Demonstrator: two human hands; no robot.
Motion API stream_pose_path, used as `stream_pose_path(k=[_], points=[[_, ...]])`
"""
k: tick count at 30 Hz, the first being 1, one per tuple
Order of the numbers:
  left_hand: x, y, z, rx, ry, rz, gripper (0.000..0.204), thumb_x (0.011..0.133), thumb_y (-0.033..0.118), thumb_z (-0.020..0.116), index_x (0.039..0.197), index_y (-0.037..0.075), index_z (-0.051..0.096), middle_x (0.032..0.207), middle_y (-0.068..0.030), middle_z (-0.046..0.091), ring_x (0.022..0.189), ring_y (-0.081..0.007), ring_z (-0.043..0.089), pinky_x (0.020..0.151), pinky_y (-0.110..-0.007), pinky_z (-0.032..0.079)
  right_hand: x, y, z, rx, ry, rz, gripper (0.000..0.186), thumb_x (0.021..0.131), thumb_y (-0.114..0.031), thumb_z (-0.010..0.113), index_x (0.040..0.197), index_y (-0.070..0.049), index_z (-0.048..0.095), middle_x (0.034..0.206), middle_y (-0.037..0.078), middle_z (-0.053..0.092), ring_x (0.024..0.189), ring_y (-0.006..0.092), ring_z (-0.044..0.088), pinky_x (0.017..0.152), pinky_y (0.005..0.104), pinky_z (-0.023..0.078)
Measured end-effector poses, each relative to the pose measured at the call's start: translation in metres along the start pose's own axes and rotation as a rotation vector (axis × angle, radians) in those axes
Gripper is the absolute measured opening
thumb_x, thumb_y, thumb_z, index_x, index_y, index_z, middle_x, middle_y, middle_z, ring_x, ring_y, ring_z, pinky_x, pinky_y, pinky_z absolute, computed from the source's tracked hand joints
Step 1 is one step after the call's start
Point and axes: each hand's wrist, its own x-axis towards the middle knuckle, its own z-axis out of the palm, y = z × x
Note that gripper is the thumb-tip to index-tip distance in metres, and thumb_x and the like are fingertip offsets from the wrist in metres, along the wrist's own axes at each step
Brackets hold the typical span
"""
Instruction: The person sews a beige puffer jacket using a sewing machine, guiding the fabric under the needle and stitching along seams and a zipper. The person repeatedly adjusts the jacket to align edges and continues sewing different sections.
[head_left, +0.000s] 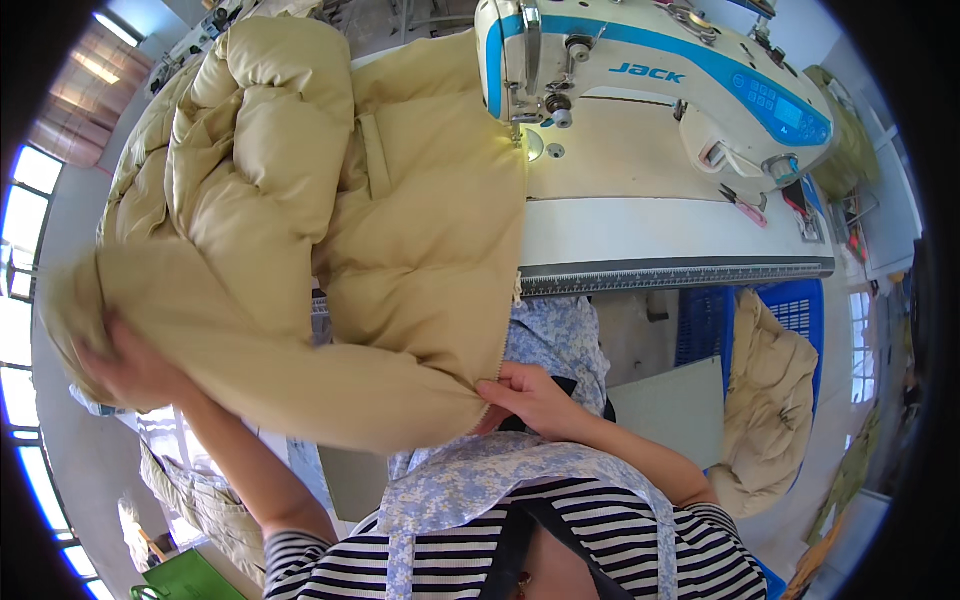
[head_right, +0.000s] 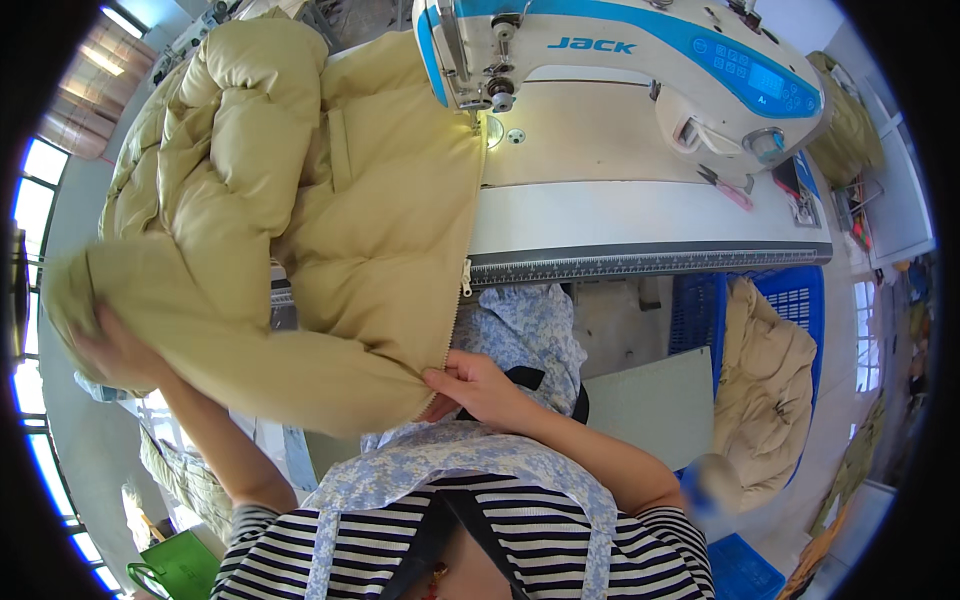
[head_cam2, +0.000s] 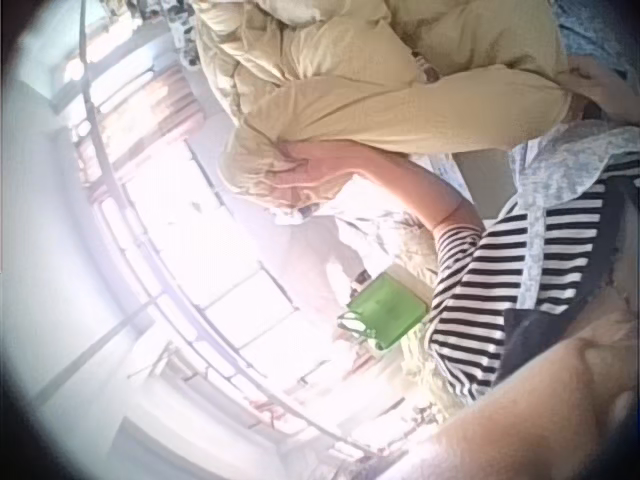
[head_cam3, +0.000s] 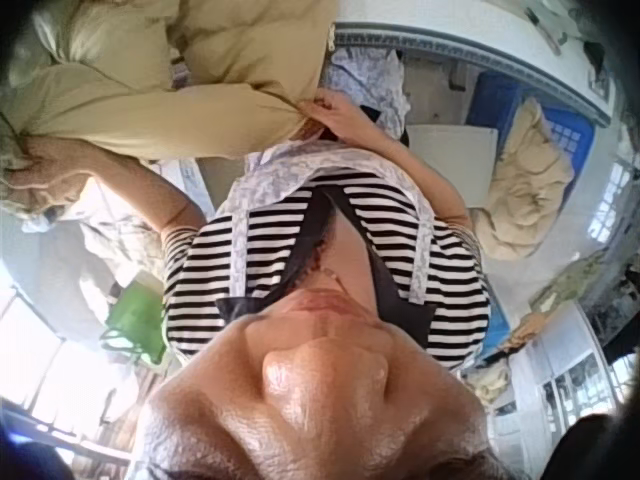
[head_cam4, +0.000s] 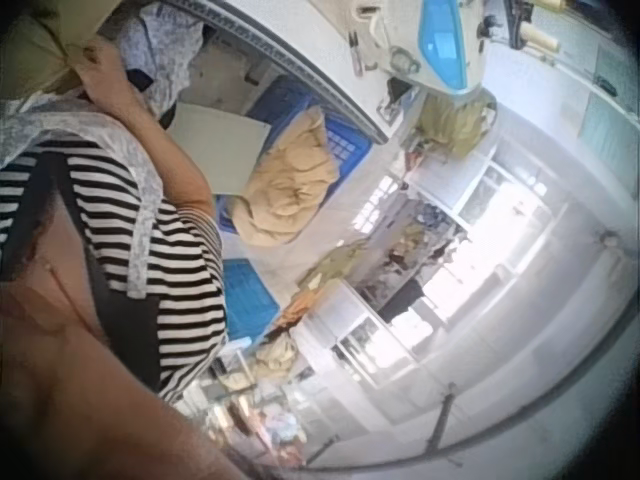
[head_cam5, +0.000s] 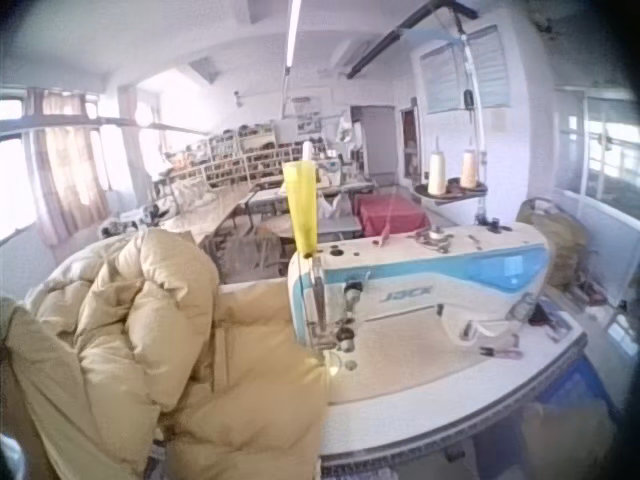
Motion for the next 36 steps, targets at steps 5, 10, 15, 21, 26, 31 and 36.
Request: stream_pose_path(k=[5, 10, 15, 21, 26, 31, 36], points=[[0.000, 0.200, 0.090, 0.021, -0.864, 0.638, 0.043, 0.093, 0.016, 0.057, 0.133, 0.004, 0.060, 0.139, -0.0215, 0.057, 0.131, -0.0366, 0.051, 0.114, -0.045, 0.036, 0.003, 0.000, -0.006, -0.077, -0.014, 0.079, 0.031, 0.108, -0.021, 0.050, 0.121, 0.006, 0.058, 0.098, 0.021, 0.072, 0.083, 0.0252, 0.075, 0.075, 0.0327, 0.062], [-0.147, 0.235, 0.037, -0.622, -1.400, 1.056, 0.040, 0.097, 0.013, 0.050, 0.134, -0.002, 0.055, 0.145, -0.0190, 0.053, 0.140, -0.0319, 0.045, 0.117, -0.046, 0.034, -0.015, 0.007, -0.028, -0.032, 0.005, 0.041, 0.033, 0.107, -0.023, 0.051, 0.118, 0.008, 0.058, 0.093, 0.019, 0.072, 0.082, 0.0241, 0.075, 0.073, 0.0320, 0.061], [-0.175, 0.157, 0.053, -0.617, -1.473, 0.781, 0.047, 0.103, 0.023, 0.052, 0.147, 0.008, 0.050, 0.157, -0.0063, 0.045, 0.148, -0.0276, 0.035, 0.124, -0.044, 0.024, -0.021, -0.002, -0.039, -0.114, -0.030, 0.043, 0.030, 0.106, -0.025, 0.056, 0.117, 0.002, 0.060, 0.087, 0.015, 0.073, 0.075, 0.0231, 0.074, 0.074, 0.0321, 0.060], [-0.177, 0.162, 0.042, -0.540, -1.431, 0.826, 0.049, 0.101, 0.023, 0.057, 0.147, 0.010, 0.050, 0.156, -0.0044, 0.045, 0.146, -0.0266, 0.039, 0.122, -0.044, 0.026, 0.003, -0.051, -0.076, -1.541, 0.474, -1.041, 0.024, 0.085, -0.012, 0.070, 0.108, -0.007, 0.066, 0.116, 0.012, 0.066, 0.110, 0.0274, 0.066, 0.096, 0.0391, 0.056], [-0.160, 0.149, 0.046, -0.611, -1.535, 0.589, 0.046, 0.103, 0.024, 0.052, 0.148, 0.012, 0.050, 0.154, -0.0044, 0.048, 0.145, -0.0270, 0.040, 0.121, -0.044, 0.028, 0.036, -0.055, -0.090, -1.636, 0.242, -1.196, 0.017, 0.077, -0.009, 0.072, 0.093, -0.006, 0.065, 0.099, 0.006, 0.062, 0.097, 0.0244, 0.064, 0.106, 0.0413, 0.051], [-0.104, 0.091, 0.058, 0.041, -1.541, 0.494, 0.056, 0.103, 0.034, 0.050, 0.152, 0.007, 0.042, 0.150, -0.0147, 0.049, 0.135, -0.0310, 0.050, 0.112, -0.042, 0.042, 0.039, -0.049, -0.086, -1.520, 0.294, -1.223, 0.013, 0.079, -0.012, 0.076, 0.086, -0.008, 0.066, 0.086, 0.003, 0.062, 0.087, 0.0212, 0.063, 0.091, 0.0367, 0.054], [-0.097, 0.145, 0.007, -0.143, -1.510, 0.259, 0.057, 0.096, 0.026, 0.061, 0.146, 0.002, 0.048, 0.136, -0.0184, 0.059, 0.126, -0.0343, 0.057, 0.107, -0.043, 0.047, 0.043, -0.055, -0.076, -1.494, 0.338, -1.184, 0.015, 0.079, -0.015, 0.080, 0.086, -0.009, 0.069, 0.088, 0.001, 0.068, 0.082, 0.0203, 0.065, 0.078, 0.0338, 0.053]])
